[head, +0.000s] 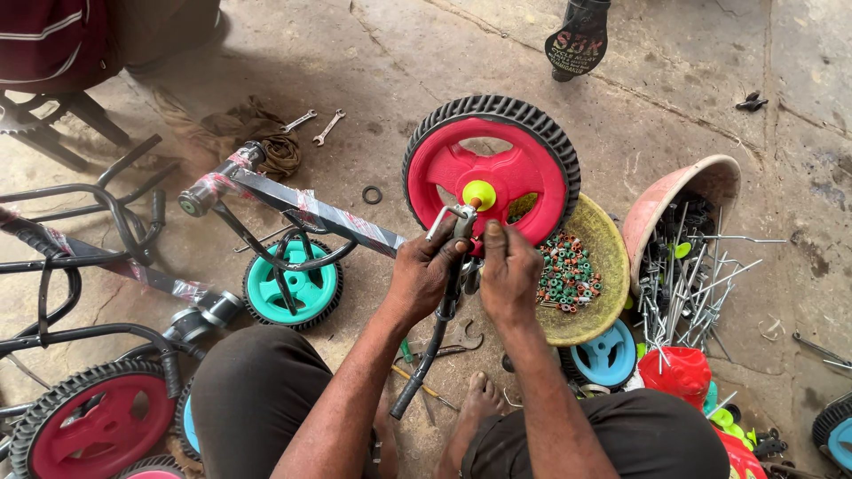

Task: The person assembles a child's tricycle by attaching a red wheel to the frame. They use a wrench to tighten the axle nut and insert a metal pin to secure the wheel in place.

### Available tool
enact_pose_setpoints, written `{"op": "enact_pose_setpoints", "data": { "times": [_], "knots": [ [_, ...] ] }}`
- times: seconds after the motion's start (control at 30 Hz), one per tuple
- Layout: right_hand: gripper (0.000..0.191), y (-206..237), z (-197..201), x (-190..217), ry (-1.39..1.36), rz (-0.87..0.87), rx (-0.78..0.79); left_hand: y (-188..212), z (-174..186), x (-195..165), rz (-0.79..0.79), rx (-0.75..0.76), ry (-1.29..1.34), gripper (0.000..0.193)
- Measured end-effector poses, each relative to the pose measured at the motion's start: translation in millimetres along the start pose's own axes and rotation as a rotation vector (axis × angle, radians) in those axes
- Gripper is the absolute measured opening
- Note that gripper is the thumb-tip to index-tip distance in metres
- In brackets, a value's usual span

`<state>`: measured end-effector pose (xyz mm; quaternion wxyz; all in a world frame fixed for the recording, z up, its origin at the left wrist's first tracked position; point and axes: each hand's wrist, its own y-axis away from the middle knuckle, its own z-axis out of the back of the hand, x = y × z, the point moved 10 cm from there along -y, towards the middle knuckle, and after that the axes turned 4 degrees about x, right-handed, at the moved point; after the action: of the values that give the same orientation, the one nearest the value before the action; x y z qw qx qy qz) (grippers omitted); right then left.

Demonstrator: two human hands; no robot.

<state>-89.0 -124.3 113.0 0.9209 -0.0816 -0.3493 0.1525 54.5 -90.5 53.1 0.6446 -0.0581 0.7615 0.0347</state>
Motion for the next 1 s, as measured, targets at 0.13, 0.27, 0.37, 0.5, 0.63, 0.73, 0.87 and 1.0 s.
{"op": "enact_pose_setpoints", "data": {
  "times": [0.13, 0.27, 0.37, 0.5, 0.63, 0.73, 0.87, 1.0],
  "knots": [
    [0.021, 13.1, 11.8, 50.7, 0.172, 0.424, -0.010, 0.0, 0.7, 7.1, 0.055, 0.002, -0.062, 0.035],
    [0.015, 4.8, -0.1, 28.2, 0.422, 0.138, 0.249, 1.3, 0.1, 10.4, 0.065, -0.006, -0.043, 0.035],
    [0.019, 11.6, 10.8, 51.7, 0.394, 0.300, 0.159, 2.1, 1.7, 6.8, 0.012, -0.029, 0.020, 0.036],
    [0.025, 8.3, 6.4, 47.4, 0.415, 0.216, 0.243, 0.0, 2.4, 0.5, -0.036, -0.023, -0.131, 0.030],
    [0.031, 6.6, 1.4, 44.8, 0.412, 0.128, 0.328, 2.2, 3.7, -1.2, -0.046, -0.024, -0.093, 0.026],
    [0.032, -0.3, 23.7, 61.8, 0.353, 0.229, 0.160, 2.7, 3.4, -13.6, -0.160, -0.029, -0.168, 0.023],
    [0.030, 1.9, 15.2, 54.9, 0.329, 0.152, 0.308, 8.8, 1.1, -8.6, -0.141, -0.025, -0.163, 0.020],
    [0.021, -2.5, 24.0, 61.2, 0.200, 0.212, 0.235, 0.8, 1.8, -0.3, -0.111, -0.059, -0.217, 0.032]
  ]
}}
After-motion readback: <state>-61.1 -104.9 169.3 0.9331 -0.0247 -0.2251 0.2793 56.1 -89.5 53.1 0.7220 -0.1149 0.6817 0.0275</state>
